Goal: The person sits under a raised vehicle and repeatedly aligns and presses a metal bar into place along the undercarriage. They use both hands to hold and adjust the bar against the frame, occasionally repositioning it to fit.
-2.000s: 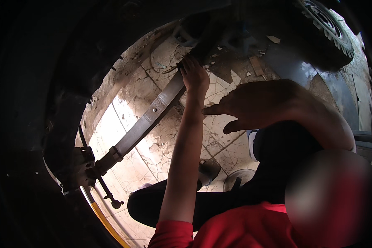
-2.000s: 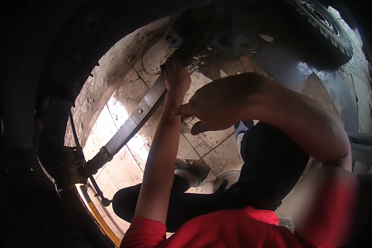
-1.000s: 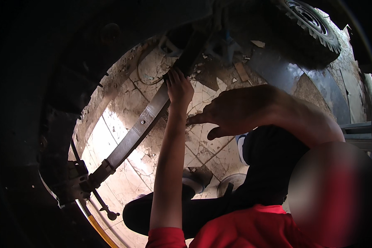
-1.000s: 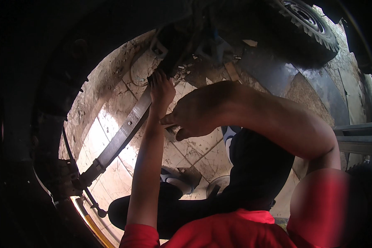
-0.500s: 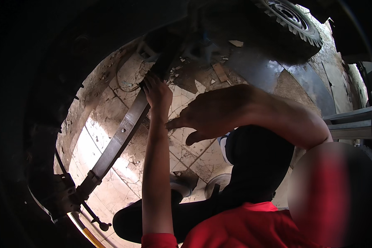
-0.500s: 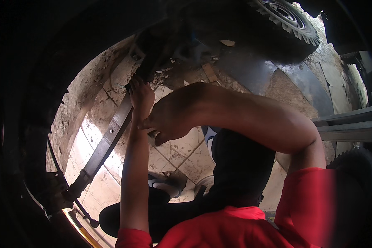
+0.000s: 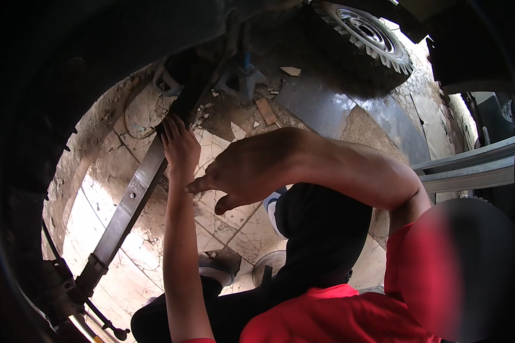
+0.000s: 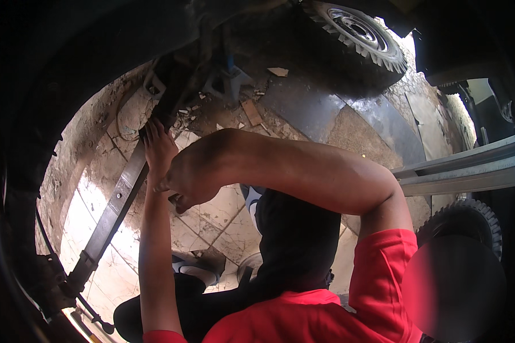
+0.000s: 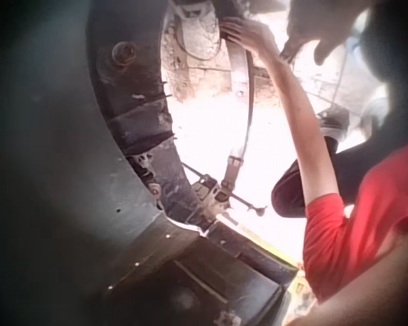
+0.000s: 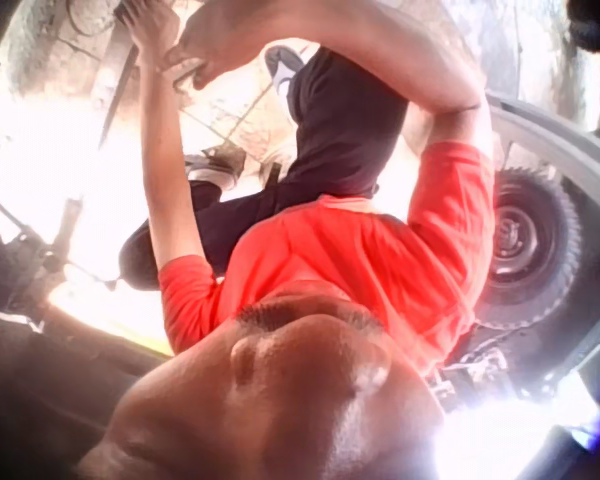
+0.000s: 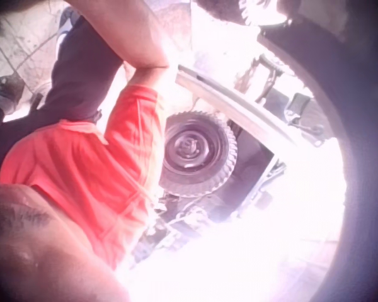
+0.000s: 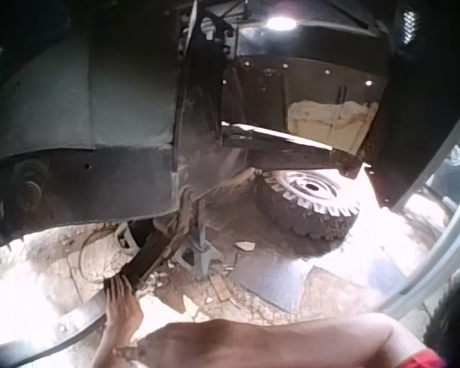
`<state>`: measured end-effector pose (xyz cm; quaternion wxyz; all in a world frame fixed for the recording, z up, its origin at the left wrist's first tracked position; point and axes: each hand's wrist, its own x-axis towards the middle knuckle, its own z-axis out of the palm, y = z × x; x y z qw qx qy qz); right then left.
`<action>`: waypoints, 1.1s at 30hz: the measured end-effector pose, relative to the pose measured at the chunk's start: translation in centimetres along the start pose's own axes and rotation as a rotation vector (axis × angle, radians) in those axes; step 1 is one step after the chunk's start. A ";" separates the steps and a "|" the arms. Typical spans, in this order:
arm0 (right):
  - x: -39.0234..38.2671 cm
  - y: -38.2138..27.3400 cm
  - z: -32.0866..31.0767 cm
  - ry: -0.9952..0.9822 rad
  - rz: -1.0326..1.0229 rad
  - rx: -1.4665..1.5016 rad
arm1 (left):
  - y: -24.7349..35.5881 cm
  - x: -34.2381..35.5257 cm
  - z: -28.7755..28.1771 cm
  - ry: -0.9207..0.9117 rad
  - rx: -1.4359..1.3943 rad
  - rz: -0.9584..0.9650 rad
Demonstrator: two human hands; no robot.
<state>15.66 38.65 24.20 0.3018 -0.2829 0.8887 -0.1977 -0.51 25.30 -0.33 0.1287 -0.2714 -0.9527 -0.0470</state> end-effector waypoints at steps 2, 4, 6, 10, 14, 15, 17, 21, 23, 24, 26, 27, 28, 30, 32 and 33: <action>0.2 0.4 0.9 0.080 -0.057 -0.013 | -0.7 1.3 -0.4 -0.033 -0.067 -0.016; 0.1 0.1 1.0 0.051 -0.038 -0.010 | -0.5 1.1 -0.5 -0.040 -0.068 -0.074; 0.3 -0.3 0.4 0.003 -0.002 -0.005 | 0.1 0.4 -0.5 -0.035 -0.044 -0.108; 0.2 0.0 0.1 -0.003 0.030 0.004 | 0.8 -0.2 -0.4 -0.005 -0.034 -0.055; 0.4 0.0 0.9 0.028 -0.018 0.014 | -0.1 1.4 -0.7 -0.045 -0.072 -0.141; 0.3 -0.1 0.4 -0.010 0.014 0.017 | 0.5 1.1 -0.7 -0.040 -0.049 -0.146; 0.0 -0.5 -0.6 -0.086 0.076 0.022 | 1.5 -0.1 -0.5 -0.029 -0.003 -0.159; 0.2 0.1 0.3 -0.021 0.049 0.019 | 0.3 0.2 -0.5 -0.012 -0.024 -0.085; 0.4 0.2 1.0 0.028 0.007 -0.001 | 0.0 0.6 -0.6 -0.013 -0.117 -0.154; 0.2 0.2 1.0 0.026 0.014 0.007 | 0.3 0.7 -0.7 -0.029 -0.120 -0.190; -0.2 0.0 0.6 0.026 0.025 0.021 | 0.9 0.3 -0.6 -0.025 -0.068 -0.197; -0.2 -0.2 0.2 -0.009 0.046 0.020 | 1.0 0.0 -0.5 -0.006 -0.060 -0.161; -0.2 -0.3 -0.5 -0.045 0.067 0.018 | 1.0 -0.3 -0.5 0.012 -0.052 -0.124; -0.1 -0.2 -0.2 -0.052 0.062 0.015 | 0.6 -0.5 -0.4 0.042 -0.064 -0.056; 0.0 0.0 0.6 0.022 0.009 0.007 | -0.6 0.7 -0.8 -0.003 -0.128 -0.103; -0.1 -0.1 0.6 0.004 0.023 0.020 | -0.9 1.2 -1.1 -0.025 -0.160 -0.127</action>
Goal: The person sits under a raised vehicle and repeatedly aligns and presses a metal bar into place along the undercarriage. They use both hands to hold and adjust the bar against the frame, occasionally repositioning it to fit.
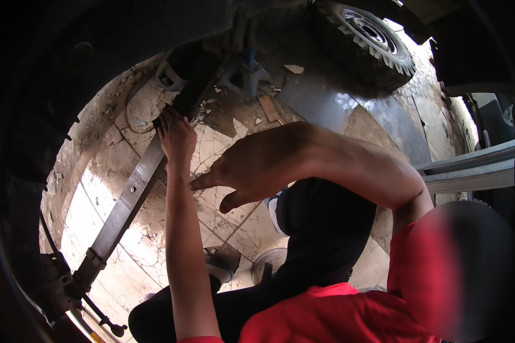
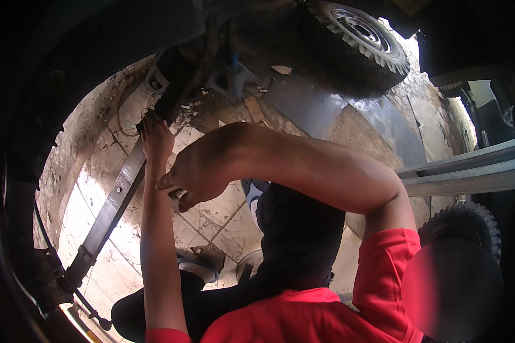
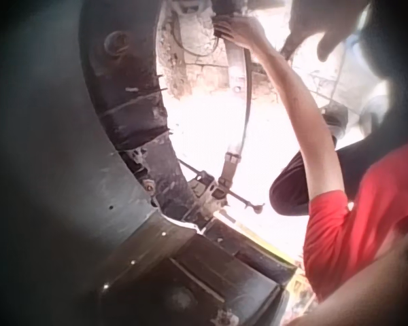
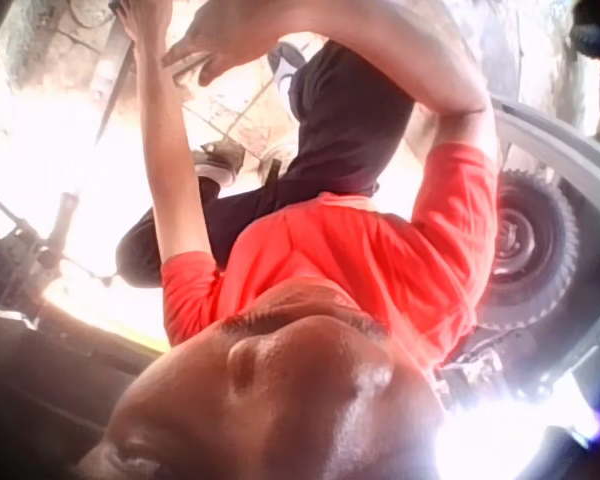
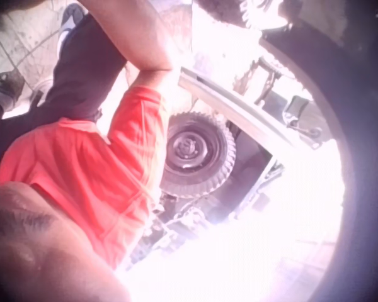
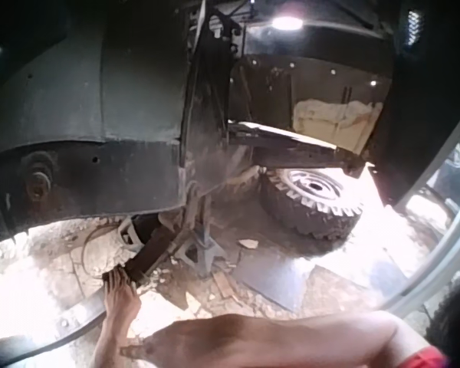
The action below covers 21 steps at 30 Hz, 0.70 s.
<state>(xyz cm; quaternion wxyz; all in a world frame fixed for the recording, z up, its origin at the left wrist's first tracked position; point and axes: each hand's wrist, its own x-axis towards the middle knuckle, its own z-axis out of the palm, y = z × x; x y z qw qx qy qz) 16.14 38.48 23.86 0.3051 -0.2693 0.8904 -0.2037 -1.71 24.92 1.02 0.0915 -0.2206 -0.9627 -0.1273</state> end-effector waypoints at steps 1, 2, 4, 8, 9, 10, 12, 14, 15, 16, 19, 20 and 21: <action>-0.1 -0.2 -0.1 -0.019 0.014 0.013 | -0.1 0.0 0.3 -0.003 0.015 -0.011; -0.2 -0.5 -0.5 -0.033 0.029 0.022 | 0.4 -0.2 0.3 -0.004 0.035 -0.011; -0.5 -0.4 -1.0 -0.048 0.048 0.015 | 1.6 -1.5 0.4 -0.004 0.089 -0.015; -0.3 0.6 -0.3 -0.011 0.009 0.033 | 1.2 -2.0 0.6 0.037 0.098 0.088; -0.3 0.6 -0.1 -0.015 0.012 0.034 | 1.1 -1.4 0.5 -0.003 0.100 0.065; -0.3 0.5 0.1 -0.019 0.016 0.035 | 1.3 -1.1 0.6 -0.020 0.098 0.039; -0.3 0.4 -0.1 -0.025 0.021 0.034 | 1.4 -0.5 0.5 -0.048 0.107 -0.015; 0.0 0.3 -0.4 -0.040 0.011 0.028 | 1.5 -1.5 0.6 -0.038 0.160 -0.039; -0.3 0.5 -0.3 -0.009 0.004 0.017 | 2.1 -1.8 0.7 -0.051 0.166 -0.024; -0.6 0.8 -0.2 0.021 -0.005 0.006 | 2.6 -2.0 0.8 -0.063 0.172 -0.011; 0.3 -0.1 -0.3 -0.036 0.048 0.030 | 1.2 -2.3 0.5 -0.038 0.185 0.032; 0.2 -0.1 -0.2 -0.025 0.049 0.024 | 1.4 -1.6 0.5 -0.051 0.160 0.028; 0.3 -0.1 -0.2 -0.016 0.038 0.018 | 1.2 -1.0 0.6 -0.026 0.155 0.018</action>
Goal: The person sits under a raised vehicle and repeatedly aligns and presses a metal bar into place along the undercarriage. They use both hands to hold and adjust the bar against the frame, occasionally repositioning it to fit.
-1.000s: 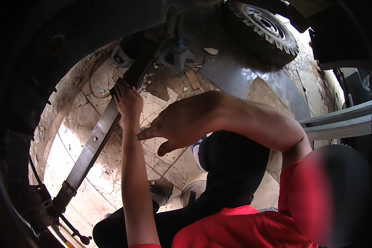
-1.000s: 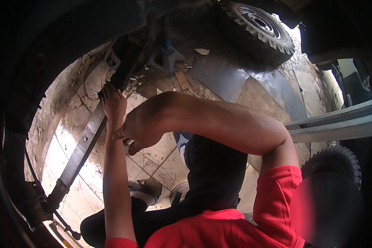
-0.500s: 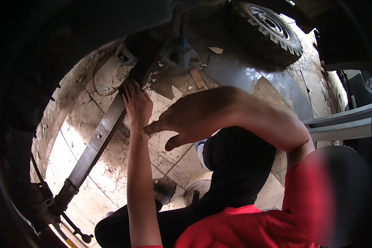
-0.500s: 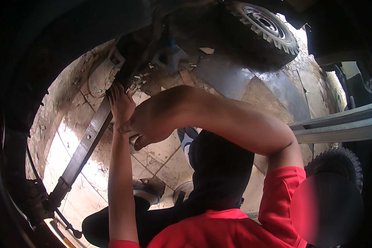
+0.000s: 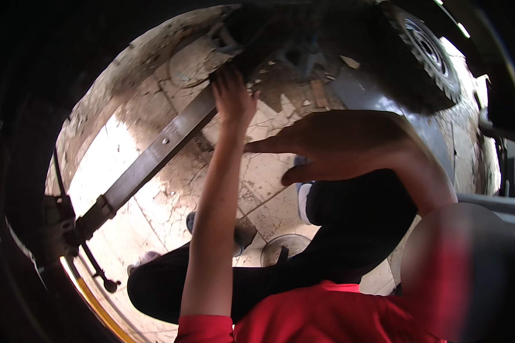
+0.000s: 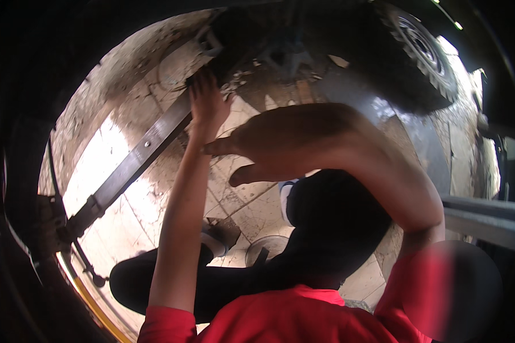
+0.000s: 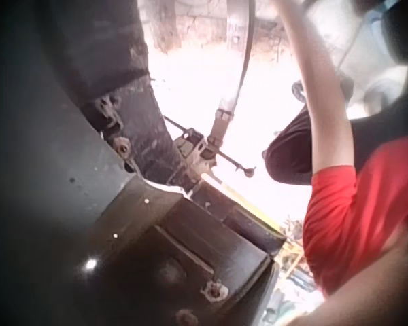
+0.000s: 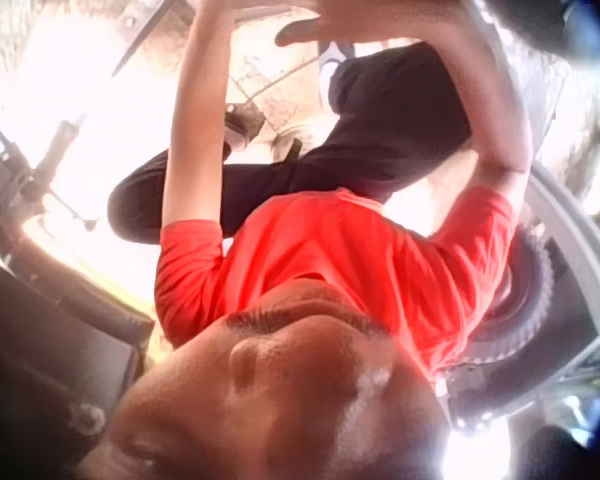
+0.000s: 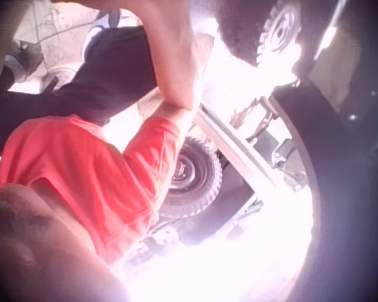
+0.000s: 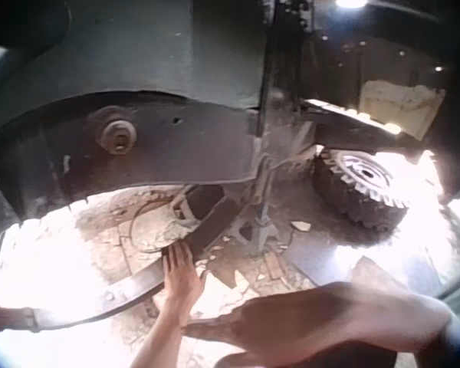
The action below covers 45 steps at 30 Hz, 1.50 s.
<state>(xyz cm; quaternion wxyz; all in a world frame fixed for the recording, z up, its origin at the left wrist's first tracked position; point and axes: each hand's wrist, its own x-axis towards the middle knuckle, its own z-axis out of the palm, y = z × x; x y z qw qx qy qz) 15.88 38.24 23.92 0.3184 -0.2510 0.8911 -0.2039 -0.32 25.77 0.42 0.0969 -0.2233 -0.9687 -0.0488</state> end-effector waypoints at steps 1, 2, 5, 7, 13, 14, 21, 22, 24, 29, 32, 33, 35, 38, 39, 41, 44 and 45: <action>-0.2 0.1 0.4 0.061 -0.057 -0.014 | -0.1 0.3 0.2 0.026 -0.009 -0.009; -0.1 0.3 0.6 0.082 -0.069 -0.035 | 0.3 0.4 0.2 0.038 0.016 -0.021; -0.2 0.6 0.7 0.096 -0.022 -0.018 | 0.9 -0.3 0.2 0.068 -0.011 -0.020; 0.0 0.5 0.4 0.072 0.009 -0.034 | 1.4 -1.1 0.2 0.077 -0.028 -0.003; 0.5 0.5 0.7 0.088 -0.041 -0.055 | 0.1 -0.1 0.8 0.092 -0.019 -0.020; 0.4 0.2 0.4 0.069 -0.012 -0.048 | 0.3 0.3 0.6 0.089 -0.033 -0.036; 0.2 0.1 -0.1 0.032 0.065 -0.059 | 0.5 -1.2 0.1 0.115 -0.025 0.061; 0.3 -0.1 -0.2 0.015 0.072 -0.068 | 0.2 -0.7 0.2 0.105 -0.034 0.040; 0.5 -0.9 -0.5 -0.036 0.096 -0.027 | -0.4 0.5 0.3 0.077 -0.053 0.004; 0.6 -0.6 -0.4 -0.045 0.117 -0.026 | 1.3 -1.4 -0.4 0.107 -0.100 -0.015; 0.9 0.1 -0.3 0.012 0.028 -0.048 | 0.3 -0.8 0.2 0.176 -0.143 0.039; 1.0 0.0 -0.1 0.019 0.004 -0.044 | -0.3 -0.6 0.5 0.194 -0.158 0.054; 1.2 -0.2 0.1 0.020 -0.019 -0.022 | -0.9 0.1 0.6 0.177 -0.270 0.021; 0.9 -0.6 -0.6 0.004 -0.002 -0.031 | -0.4 0.0 0.3 0.203 -0.361 -0.010; 0.8 -0.6 -0.7 -0.002 0.008 -0.043 | 0.0 -0.2 0.3 0.218 -0.379 -0.018; 0.9 0.2 -0.1 0.094 -0.059 -0.067 | 0.5 -0.6 0.4 0.201 -0.314 0.005; 1.1 -0.2 -0.3 0.080 -0.063 -0.071 | -0.3 -0.3 0.6 0.213 -0.292 0.052; 1.2 -0.6 -0.4 0.047 -0.049 -0.065 | -0.7 -0.2 0.7 0.221 -0.298 0.069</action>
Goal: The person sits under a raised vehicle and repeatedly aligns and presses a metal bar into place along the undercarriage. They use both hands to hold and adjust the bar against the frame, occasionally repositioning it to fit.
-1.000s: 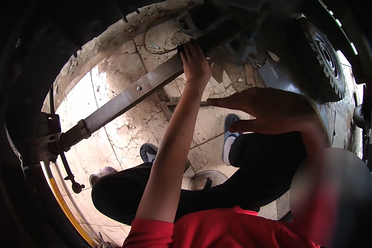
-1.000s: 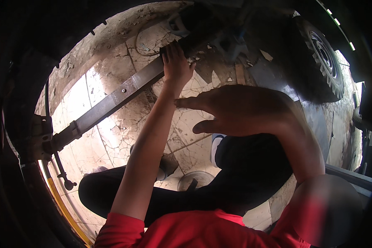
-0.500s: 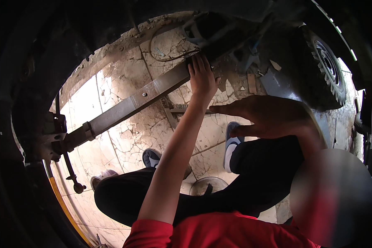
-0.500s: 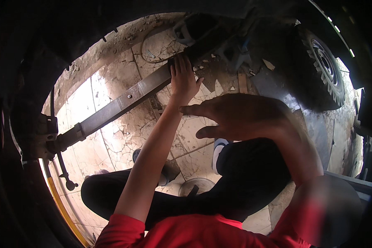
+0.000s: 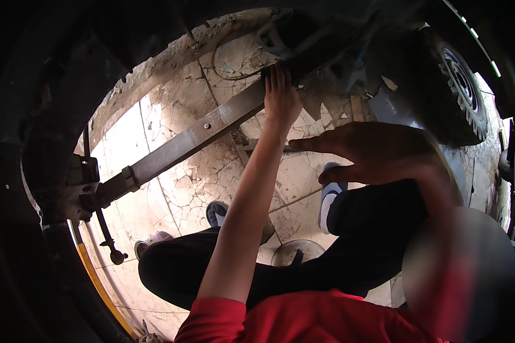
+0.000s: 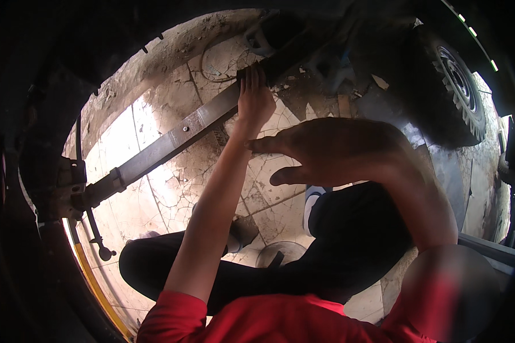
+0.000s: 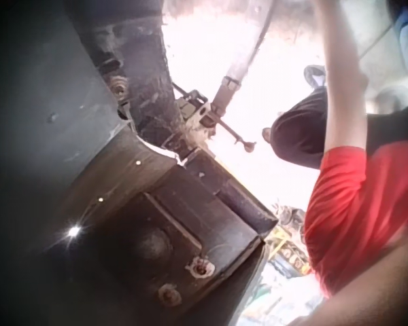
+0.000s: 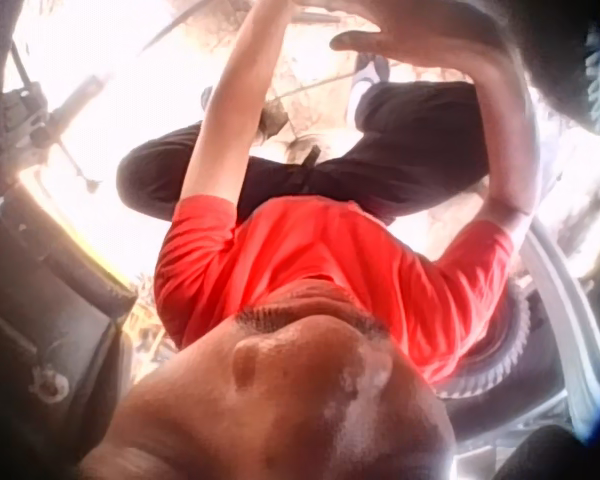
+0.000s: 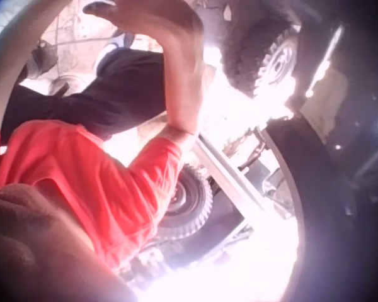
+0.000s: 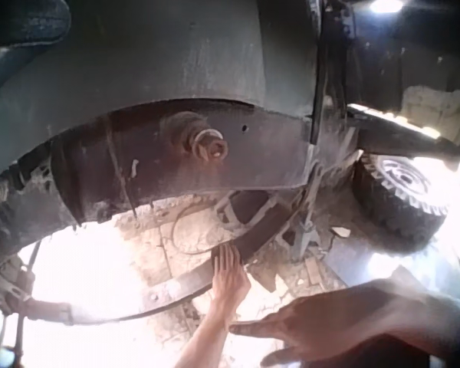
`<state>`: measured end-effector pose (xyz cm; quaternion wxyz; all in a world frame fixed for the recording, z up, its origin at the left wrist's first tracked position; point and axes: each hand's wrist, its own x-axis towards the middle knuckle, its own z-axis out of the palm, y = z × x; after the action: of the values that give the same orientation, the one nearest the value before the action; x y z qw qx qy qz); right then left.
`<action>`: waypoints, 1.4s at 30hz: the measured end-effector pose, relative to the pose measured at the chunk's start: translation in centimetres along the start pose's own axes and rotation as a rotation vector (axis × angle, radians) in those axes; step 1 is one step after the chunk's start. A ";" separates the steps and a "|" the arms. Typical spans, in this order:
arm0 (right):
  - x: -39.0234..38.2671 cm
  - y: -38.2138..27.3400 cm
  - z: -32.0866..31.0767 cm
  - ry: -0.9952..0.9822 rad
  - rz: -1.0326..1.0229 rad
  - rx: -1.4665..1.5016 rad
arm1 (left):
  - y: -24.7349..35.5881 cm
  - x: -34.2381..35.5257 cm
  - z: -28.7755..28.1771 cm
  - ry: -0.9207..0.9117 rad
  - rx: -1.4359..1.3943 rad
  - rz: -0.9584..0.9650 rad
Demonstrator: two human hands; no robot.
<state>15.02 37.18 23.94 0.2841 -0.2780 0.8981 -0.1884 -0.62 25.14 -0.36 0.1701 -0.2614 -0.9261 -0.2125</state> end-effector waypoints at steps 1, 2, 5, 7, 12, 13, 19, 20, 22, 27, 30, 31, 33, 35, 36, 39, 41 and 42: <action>0.0 -0.1 0.0 -0.016 0.004 0.010 | -0.2 -0.1 0.1 -0.011 -0.024 -0.021; 0.0 -0.2 -0.2 -0.022 0.011 0.016 | -0.2 0.4 0.0 -0.016 -0.048 -0.033; -0.2 0.2 -0.2 -0.038 0.070 0.036 | 0.7 0.0 -0.1 -0.012 -0.031 -0.045; -0.3 0.4 -0.3 -0.042 0.102 0.037 | 1.4 -0.5 -0.2 -0.032 0.007 -0.037; -0.1 0.5 0.5 0.049 -0.027 0.004 | 0.1 0.6 -0.3 -0.076 0.022 -0.052; -0.1 0.4 0.4 0.013 0.004 0.013 | 0.1 0.8 -0.5 -0.114 0.030 -0.083; -0.6 0.4 0.0 -0.005 0.091 0.029 | 1.0 -0.8 -0.3 -0.007 0.033 -0.017; -0.5 0.1 -0.2 -0.032 0.105 0.019 | 0.8 -0.5 -0.5 -0.014 0.010 -0.010; -0.5 0.0 0.0 -0.034 0.080 0.011 | 0.2 0.5 -0.8 -0.029 -0.037 0.003; -0.6 -0.1 -0.5 -0.076 0.117 0.065 | 0.9 -0.1 -0.8 -0.047 -0.063 -0.068; -0.5 -0.2 -0.7 -0.083 0.178 0.051 | 0.8 -0.4 -1.0 -0.051 -0.062 -0.024; -0.4 -0.2 -0.6 -0.082 0.176 0.043 | 0.5 -0.3 -1.2 -0.066 -0.053 -0.008; -0.4 -0.2 -0.4 -0.057 0.123 0.019 | -0.4 1.1 -1.2 -0.106 -0.084 -0.065; -0.5 -0.3 0.0 -0.022 0.067 0.026 | -0.6 1.8 -0.9 -0.112 -0.077 -0.116; -0.6 -0.3 0.0 0.003 0.043 0.035 | -0.4 1.5 -0.5 -0.085 -0.048 -0.102; -1.1 -0.1 -0.3 -0.011 0.104 0.034 | 0.6 0.1 -0.5 -0.041 0.004 -0.047; -0.7 0.5 -0.1 0.000 0.079 0.019 | 0.7 -0.4 -0.8 -0.062 -0.011 -0.008; -0.5 0.6 0.2 0.001 0.066 0.013 | 0.5 -0.3 -0.9 -0.079 -0.020 0.000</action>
<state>15.23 37.95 23.69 0.2914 -0.2464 0.9056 -0.1850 0.05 24.94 0.46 0.1306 -0.2715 -0.9299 -0.2111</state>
